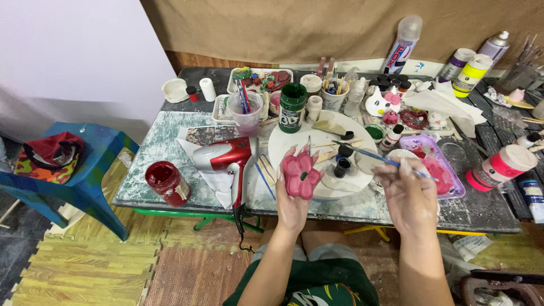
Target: The person paints a pink flower-shaped object using a brush, applying green paint to the center and pink paint to the petals. They use a hairdryer to dry the paint between applications and continue adding details to the object.
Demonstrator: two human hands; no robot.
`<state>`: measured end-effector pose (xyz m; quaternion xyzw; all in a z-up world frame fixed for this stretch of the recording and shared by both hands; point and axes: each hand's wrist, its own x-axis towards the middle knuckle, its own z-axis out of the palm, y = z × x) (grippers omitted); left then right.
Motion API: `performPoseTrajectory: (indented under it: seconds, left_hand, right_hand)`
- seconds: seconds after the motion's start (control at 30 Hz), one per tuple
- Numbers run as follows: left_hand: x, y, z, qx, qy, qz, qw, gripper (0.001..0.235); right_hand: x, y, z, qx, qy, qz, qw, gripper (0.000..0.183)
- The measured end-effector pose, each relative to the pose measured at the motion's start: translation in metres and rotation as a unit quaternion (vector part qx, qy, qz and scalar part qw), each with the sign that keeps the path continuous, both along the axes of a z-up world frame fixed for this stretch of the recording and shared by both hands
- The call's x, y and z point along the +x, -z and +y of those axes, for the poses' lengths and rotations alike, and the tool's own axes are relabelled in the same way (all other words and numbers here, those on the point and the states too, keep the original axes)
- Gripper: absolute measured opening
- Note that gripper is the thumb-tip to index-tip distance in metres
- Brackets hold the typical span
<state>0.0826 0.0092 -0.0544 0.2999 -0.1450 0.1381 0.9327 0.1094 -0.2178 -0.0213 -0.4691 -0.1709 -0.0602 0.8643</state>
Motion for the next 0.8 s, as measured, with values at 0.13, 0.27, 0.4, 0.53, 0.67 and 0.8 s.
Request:
performPoseTrajectory:
  seconds: [0.13,0.27,0.4,0.53,0.67,0.8]
  left_hand:
    - [-0.017,-0.023,-0.005,0.008,0.017,-0.016,1.0,0.071]
    - [-0.019,-0.021,-0.004,0.021,0.008,-0.025,0.999,0.073]
    - [0.005,0.011,0.003,0.036,-0.03,-0.017,0.999,0.071]
    - [0.038,0.045,0.01,-0.003,-0.042,0.021,0.999,0.065]
    - [0.045,0.056,0.013,-0.012,-0.042,0.035,0.998,0.063]
    - [0.043,0.06,0.013,-0.014,-0.042,0.027,0.999,0.063]
  right_hand:
    - [-0.018,0.019,-0.017,0.091,-0.027,-0.016,0.995,0.005]
    - [-0.024,0.016,-0.017,0.09,-0.006,-0.014,0.996,0.005]
    - [0.012,-0.001,0.002,-0.026,0.101,-0.017,0.994,0.004]
    - [0.087,-0.016,0.057,-0.139,0.143,-0.102,0.975,0.013]
    - [0.128,-0.017,0.109,-0.27,0.151,-0.155,0.938,0.01]
    - [0.123,-0.006,0.112,-0.265,0.147,-0.186,0.934,0.01]
